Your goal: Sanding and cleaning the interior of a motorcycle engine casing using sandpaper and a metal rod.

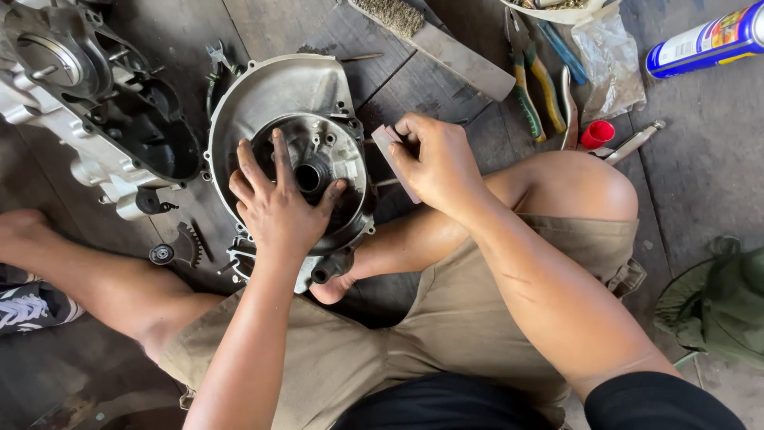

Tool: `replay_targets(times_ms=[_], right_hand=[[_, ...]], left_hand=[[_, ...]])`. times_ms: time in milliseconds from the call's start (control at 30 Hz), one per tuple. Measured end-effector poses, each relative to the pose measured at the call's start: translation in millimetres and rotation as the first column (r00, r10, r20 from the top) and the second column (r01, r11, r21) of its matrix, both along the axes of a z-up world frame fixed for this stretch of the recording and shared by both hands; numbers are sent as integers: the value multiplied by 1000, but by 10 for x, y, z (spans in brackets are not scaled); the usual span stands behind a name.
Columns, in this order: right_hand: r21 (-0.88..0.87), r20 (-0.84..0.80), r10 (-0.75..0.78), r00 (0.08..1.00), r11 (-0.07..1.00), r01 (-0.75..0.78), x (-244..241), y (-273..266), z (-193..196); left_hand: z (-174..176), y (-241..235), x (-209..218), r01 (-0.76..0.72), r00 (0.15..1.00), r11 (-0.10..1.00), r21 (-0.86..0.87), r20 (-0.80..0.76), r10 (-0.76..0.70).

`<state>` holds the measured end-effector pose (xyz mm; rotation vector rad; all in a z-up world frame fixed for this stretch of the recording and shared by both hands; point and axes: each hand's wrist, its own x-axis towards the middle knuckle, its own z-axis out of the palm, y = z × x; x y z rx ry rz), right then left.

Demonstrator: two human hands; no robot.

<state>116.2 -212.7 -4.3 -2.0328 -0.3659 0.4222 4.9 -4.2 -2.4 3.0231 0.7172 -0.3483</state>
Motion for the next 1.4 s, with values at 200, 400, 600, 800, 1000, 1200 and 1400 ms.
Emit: replay_targets(times_ms=[200,400,600,800,1000,1200,1400], right_hand=[[16,-1,-26,1000,1000,26,-19,12,-94],[29,-50,-18,999,999,20,-63,61,-28],[15,-48,9,999,1000,-9,-61,104,-18],[10,87,6,996,1000,-7,-73,146,59],[11,84,-43,996,999,42,-173,283,-43],[-15,211,-41,977,999,45,-47,451,-157],[-72,254,14,967,997,4,-243,360,80]], left_hand=[[72,105,110,168,982,986,13,80,-169],[102,193,170,345,938,933,-103,76,-339],[79,224,196,354,935,935,-16,4,-354],[109,186,188,296,954,955,-20,-35,-297],[103,105,179,209,975,975,-76,-66,-214],[115,129,153,212,975,972,-104,-43,-217],[127,137,157,220,972,971,-97,-59,-227]])
